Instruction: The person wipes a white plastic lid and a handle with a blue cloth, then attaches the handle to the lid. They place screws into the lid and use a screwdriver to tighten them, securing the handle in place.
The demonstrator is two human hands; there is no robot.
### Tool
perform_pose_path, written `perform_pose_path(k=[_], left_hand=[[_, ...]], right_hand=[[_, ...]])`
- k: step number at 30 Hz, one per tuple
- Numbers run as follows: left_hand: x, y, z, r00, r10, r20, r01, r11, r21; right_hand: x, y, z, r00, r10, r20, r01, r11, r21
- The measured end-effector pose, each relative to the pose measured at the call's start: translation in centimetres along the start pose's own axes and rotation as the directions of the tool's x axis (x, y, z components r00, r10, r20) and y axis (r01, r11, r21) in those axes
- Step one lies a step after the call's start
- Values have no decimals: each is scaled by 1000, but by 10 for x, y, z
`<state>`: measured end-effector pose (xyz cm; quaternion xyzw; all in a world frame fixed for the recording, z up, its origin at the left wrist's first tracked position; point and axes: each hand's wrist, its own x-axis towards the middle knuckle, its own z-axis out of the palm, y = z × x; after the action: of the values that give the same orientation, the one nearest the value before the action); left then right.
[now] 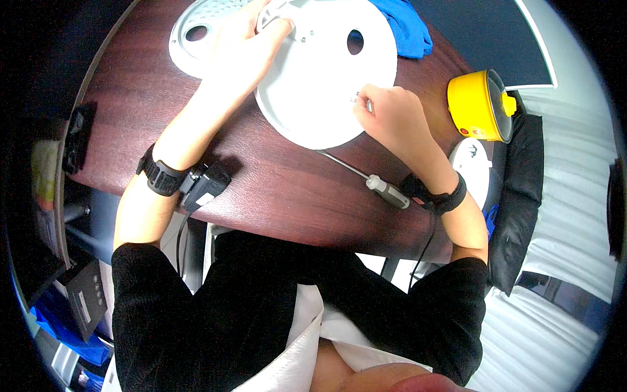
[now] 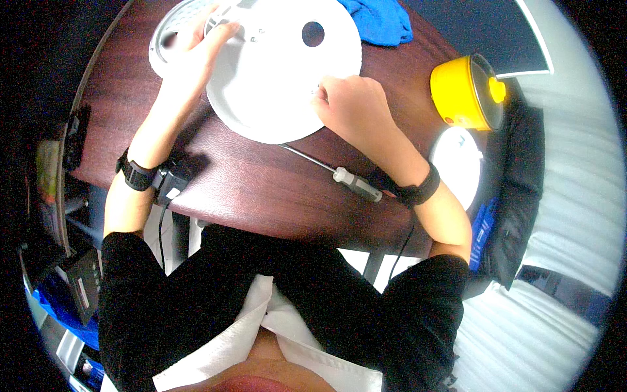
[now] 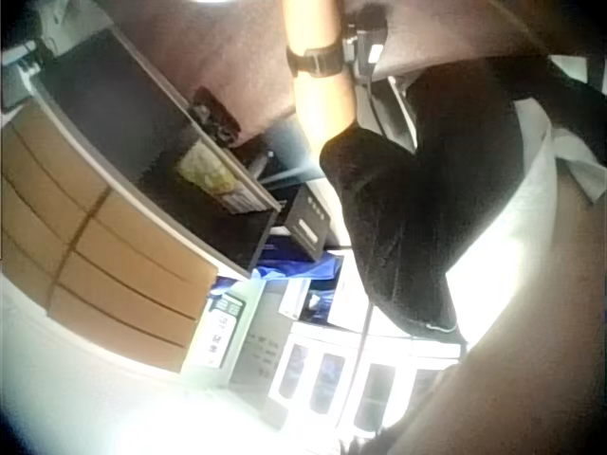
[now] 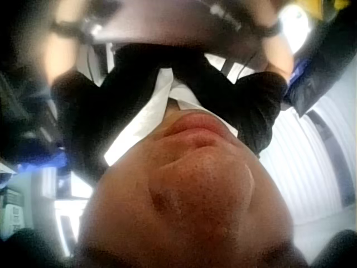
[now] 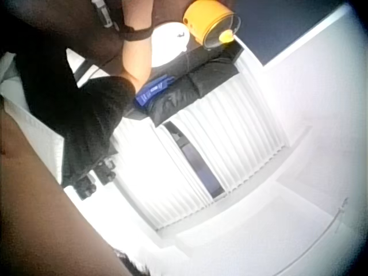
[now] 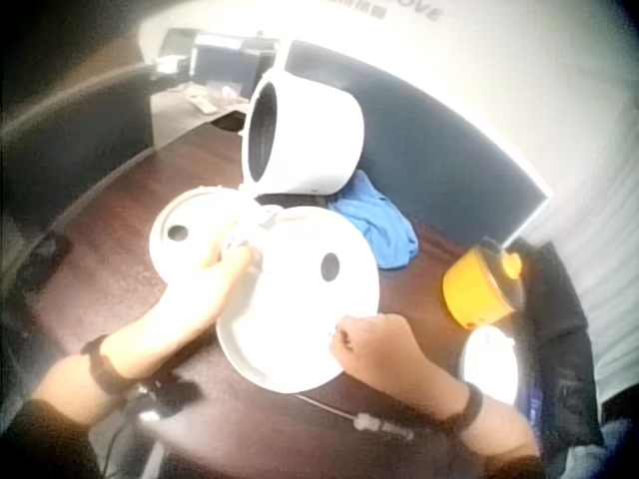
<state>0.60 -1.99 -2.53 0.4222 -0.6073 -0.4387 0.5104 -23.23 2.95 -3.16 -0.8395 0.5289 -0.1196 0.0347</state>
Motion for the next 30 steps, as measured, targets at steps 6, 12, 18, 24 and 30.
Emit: perform_pose_path(k=[6,12,18,24,30], left_hand=[[2,-1,1,1000,2,5,-2,1000,-15],[2,-6,2,999,52,2,-52,998,-43],[2,-4,1,1000,21,-16,-21,1000,-10],[3,-4,0,998,54,-10,-54,998,29],[2,-4,-1,1000,3,9,-3,1000,-30]], right_hand=[[1,-3,0,1000,-1,-15,1,998,-58],[2,-5,0,999,-35,-20,33,995,-98],[3,-4,0,1000,-21,-2,21,996,-90],[-1,-1,-3,1000,-2,-1,1,997,-81],[0,2,-4,1000,-6,10,7,999,-43]])
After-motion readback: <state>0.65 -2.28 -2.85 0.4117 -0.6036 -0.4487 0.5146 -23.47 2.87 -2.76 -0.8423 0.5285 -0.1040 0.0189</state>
